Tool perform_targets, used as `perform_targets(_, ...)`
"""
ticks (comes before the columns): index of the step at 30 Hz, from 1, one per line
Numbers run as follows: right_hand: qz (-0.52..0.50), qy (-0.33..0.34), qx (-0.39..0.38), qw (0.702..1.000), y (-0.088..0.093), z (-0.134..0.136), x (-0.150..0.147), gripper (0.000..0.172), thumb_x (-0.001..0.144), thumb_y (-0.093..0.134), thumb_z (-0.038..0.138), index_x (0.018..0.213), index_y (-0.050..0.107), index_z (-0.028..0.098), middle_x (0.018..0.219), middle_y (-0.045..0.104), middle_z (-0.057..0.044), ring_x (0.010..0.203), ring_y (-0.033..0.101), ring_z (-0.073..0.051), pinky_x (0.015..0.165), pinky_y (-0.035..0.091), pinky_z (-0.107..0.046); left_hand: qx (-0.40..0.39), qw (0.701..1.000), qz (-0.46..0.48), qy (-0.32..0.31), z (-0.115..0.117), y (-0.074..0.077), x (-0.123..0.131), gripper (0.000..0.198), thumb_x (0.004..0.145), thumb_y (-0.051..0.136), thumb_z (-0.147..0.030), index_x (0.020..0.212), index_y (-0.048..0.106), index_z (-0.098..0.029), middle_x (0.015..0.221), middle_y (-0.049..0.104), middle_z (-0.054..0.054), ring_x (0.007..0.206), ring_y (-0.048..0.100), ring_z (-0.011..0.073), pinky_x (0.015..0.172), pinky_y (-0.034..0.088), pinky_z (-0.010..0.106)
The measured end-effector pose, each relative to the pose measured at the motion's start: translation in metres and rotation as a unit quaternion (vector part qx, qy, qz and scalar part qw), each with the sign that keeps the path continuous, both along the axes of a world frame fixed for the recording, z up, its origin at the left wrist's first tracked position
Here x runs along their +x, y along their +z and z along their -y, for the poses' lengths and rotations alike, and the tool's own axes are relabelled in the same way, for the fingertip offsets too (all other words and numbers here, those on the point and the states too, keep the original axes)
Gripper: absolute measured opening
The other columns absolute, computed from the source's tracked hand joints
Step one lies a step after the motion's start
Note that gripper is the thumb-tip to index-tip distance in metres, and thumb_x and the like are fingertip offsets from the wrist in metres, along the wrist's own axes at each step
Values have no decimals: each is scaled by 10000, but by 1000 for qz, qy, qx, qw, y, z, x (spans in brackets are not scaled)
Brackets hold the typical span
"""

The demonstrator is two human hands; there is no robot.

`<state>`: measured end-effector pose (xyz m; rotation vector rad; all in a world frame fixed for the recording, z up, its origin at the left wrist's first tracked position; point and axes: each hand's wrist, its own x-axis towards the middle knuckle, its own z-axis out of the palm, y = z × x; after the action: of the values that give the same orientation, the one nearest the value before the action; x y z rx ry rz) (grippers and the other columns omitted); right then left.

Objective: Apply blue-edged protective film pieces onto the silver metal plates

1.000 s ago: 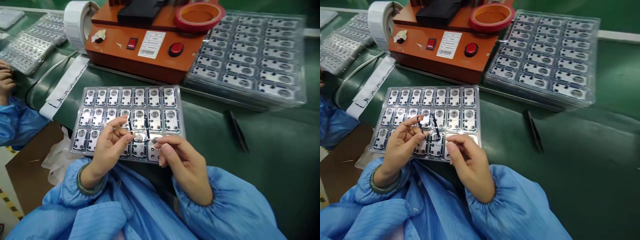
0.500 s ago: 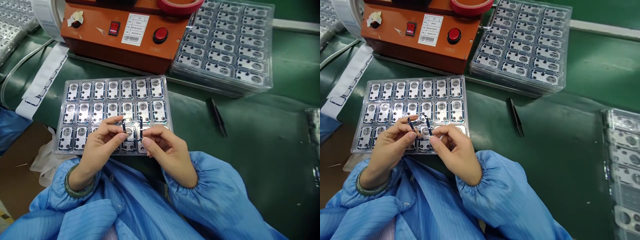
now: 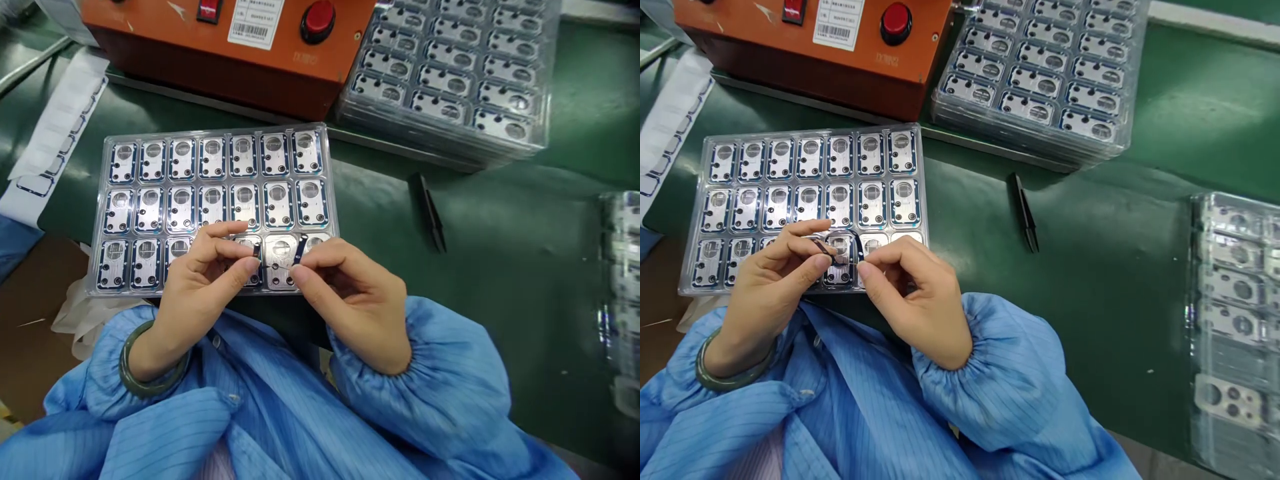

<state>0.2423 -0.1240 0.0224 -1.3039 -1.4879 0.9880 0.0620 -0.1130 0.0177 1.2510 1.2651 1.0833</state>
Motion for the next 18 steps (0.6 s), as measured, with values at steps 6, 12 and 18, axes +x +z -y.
perform_targets(6,29,-22,4,999,0,9,11,71,820,629,188,757,604,211,671,578,18,598,534,-111,512,409,-246,34,996,-77,-23,2,3,10,39,777,707,-225,815,703,-229,1082,624,62,1147,570,214,893,529,325)
perform_targets(12,79,-22,-12,997,-2,11,15,98,841,619,202,744,609,205,675,595,12,603,550,-112,523,416,-253,102,970,-215,-46,-3,1,12,44,788,687,-217,827,708,-223,1020,630,41,989,606,166,779,529,283)
perform_targets(18,106,12,-55,993,-1,7,15,122,842,616,208,720,604,207,653,592,23,548,516,-92,483,401,-229,108,959,-249,-85,-6,1,12,37,775,695,-216,799,716,-235,949,638,29,898,616,155,717,528,272)
